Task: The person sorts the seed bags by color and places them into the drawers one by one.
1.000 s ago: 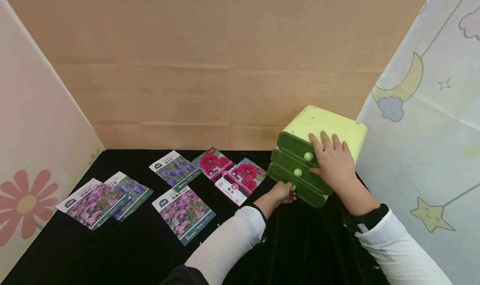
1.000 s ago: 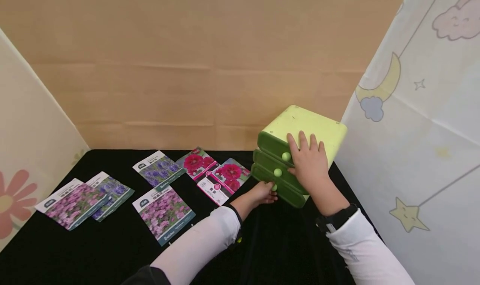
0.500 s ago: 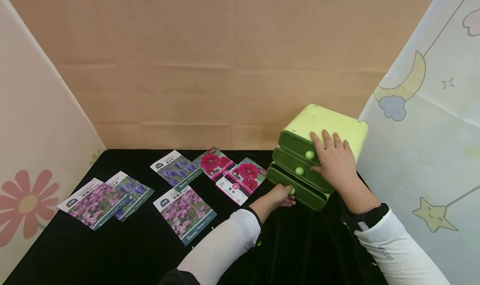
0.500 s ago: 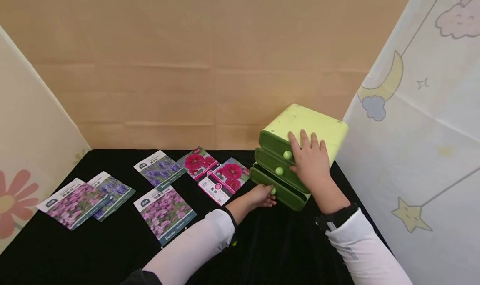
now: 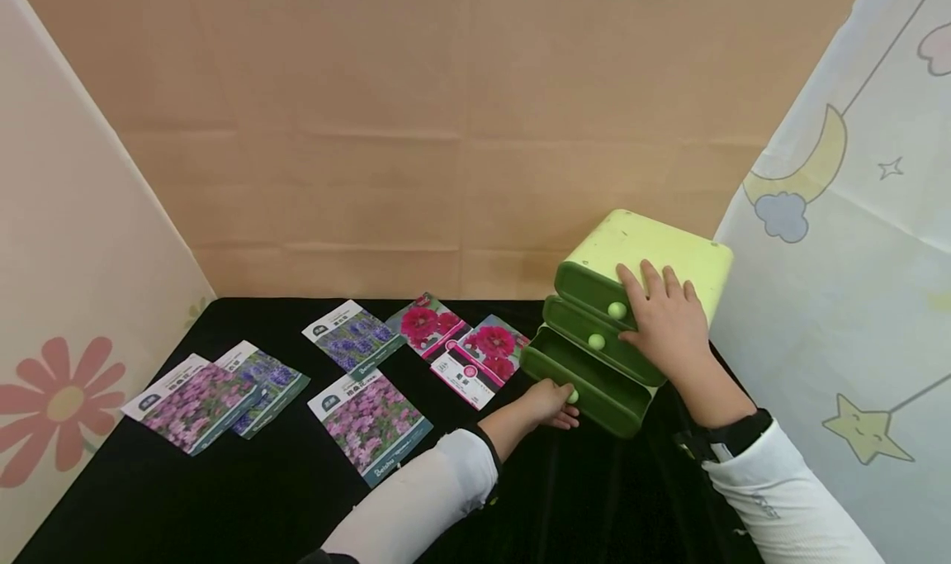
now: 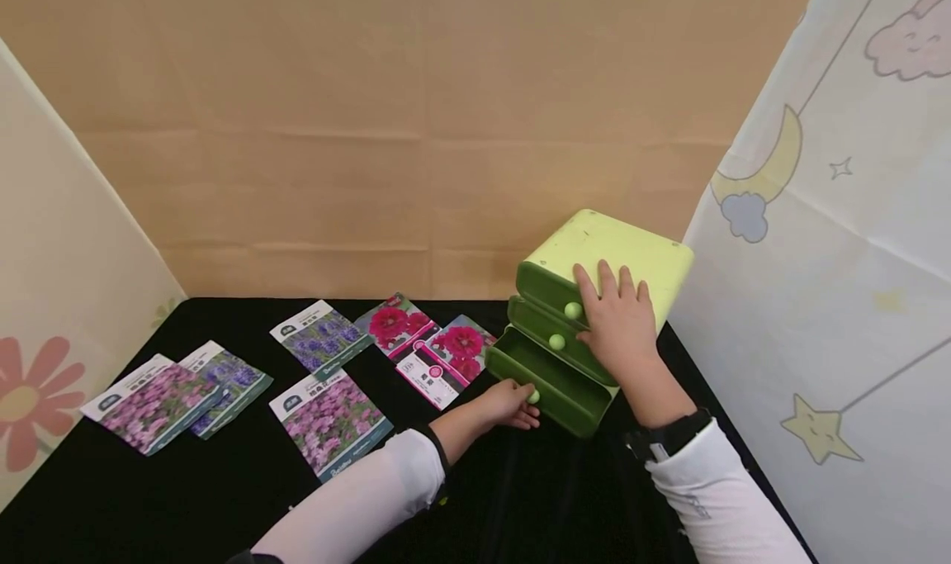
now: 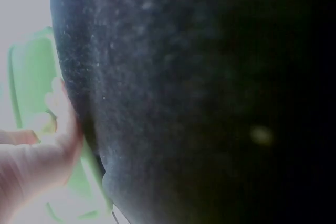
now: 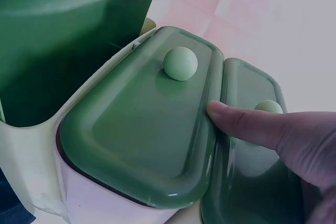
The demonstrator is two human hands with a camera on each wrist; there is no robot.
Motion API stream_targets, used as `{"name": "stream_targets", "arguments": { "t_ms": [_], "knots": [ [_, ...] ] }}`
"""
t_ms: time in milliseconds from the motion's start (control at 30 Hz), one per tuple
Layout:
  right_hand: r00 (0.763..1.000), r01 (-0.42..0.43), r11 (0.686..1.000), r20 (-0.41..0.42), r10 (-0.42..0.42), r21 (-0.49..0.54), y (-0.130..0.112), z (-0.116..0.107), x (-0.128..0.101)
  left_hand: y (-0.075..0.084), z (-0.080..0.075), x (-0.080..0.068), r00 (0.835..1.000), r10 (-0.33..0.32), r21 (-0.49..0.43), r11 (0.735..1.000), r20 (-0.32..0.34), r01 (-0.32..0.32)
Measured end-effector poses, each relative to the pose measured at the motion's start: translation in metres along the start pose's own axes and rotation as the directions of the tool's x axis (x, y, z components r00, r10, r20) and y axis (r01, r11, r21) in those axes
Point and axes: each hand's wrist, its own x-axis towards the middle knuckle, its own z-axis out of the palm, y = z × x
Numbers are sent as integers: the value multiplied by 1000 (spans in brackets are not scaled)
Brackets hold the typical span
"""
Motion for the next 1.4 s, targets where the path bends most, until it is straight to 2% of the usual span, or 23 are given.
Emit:
{"name": "stream_targets", "arguments": {
  "t_ms": [167, 467, 867, 1167, 1400],
  "knots": [
    [1000, -5, 1000, 10, 5, 4, -1, 1, -1, -5, -3, -10, 1000, -7, -33, 999, 21, 8],
    [1000, -12, 1000, 8, 12, 9, 0, 2, -3, -12, -6, -22, 998, -19, -31, 999, 53, 20],
    [1000, -6, 1000, 6, 6, 10, 1, 0, -2, -10, -12, -43, 996, -53, 68, 997, 77, 48],
    [999, -11, 1000, 33, 11, 19, -4, 2, 0, -15, -23, -63, 990, -94, 146, 986, 104, 79],
    [999, -22, 1000, 33, 22, 16, -3, -1, -1, -19, -24, -75, 987, -81, 168, 984, 137, 58]
  ]
}}
